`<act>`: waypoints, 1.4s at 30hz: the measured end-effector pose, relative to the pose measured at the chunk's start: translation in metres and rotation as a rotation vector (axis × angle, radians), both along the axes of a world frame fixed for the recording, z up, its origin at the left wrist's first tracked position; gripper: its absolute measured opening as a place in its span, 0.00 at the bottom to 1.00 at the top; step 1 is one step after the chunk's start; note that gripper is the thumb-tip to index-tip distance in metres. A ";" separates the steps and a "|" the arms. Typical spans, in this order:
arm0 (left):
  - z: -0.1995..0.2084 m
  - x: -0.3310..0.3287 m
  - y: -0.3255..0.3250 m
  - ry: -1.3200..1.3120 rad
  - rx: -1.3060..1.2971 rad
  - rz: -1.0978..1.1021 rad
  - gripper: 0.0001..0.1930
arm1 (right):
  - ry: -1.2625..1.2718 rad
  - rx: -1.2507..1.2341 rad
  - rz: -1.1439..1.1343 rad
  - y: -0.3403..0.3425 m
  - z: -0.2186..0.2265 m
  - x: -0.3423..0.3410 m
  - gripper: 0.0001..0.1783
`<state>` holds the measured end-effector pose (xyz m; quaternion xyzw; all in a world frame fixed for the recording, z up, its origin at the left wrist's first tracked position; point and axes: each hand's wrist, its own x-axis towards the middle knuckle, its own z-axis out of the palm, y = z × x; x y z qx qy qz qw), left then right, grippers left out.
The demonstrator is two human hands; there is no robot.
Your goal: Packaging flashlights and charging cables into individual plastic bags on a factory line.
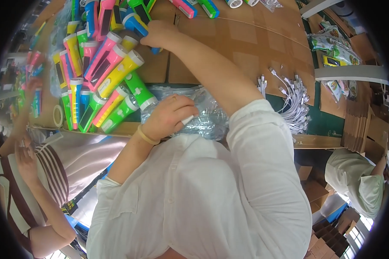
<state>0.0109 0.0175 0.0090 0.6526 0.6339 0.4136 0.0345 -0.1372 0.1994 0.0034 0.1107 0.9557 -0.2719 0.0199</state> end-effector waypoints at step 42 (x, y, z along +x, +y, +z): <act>0.003 0.005 -0.012 -0.235 -0.009 0.165 0.10 | -0.248 0.369 -0.287 0.141 0.037 0.417 0.05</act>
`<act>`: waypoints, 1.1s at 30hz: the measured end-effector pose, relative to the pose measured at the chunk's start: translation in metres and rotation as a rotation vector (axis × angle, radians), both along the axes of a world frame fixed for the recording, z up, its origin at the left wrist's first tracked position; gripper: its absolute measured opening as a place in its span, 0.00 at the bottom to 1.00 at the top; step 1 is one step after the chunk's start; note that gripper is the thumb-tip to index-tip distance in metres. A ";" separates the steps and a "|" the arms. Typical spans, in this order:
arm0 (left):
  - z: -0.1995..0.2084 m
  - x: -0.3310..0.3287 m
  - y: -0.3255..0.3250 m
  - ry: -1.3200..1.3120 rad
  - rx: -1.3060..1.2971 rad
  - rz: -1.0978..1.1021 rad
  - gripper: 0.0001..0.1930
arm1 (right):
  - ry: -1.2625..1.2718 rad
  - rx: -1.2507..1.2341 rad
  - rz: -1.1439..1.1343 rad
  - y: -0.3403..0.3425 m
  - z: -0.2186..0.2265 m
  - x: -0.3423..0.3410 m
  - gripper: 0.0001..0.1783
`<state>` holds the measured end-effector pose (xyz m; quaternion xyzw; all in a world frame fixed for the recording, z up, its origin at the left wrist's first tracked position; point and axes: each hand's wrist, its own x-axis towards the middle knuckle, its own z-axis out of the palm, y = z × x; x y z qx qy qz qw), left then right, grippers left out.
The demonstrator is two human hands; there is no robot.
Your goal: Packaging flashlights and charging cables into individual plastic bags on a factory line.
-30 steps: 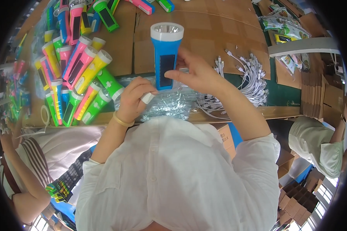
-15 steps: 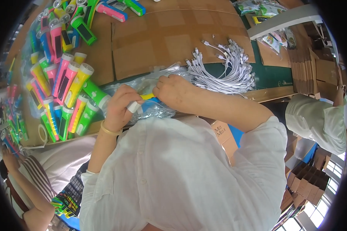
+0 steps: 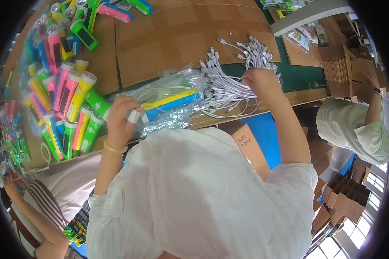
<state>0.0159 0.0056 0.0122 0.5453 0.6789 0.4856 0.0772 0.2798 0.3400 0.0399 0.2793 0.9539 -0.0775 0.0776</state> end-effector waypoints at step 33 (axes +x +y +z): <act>0.009 0.008 -0.010 -0.062 -0.048 0.140 0.11 | 0.319 -1.019 0.024 -0.089 0.045 -0.088 0.06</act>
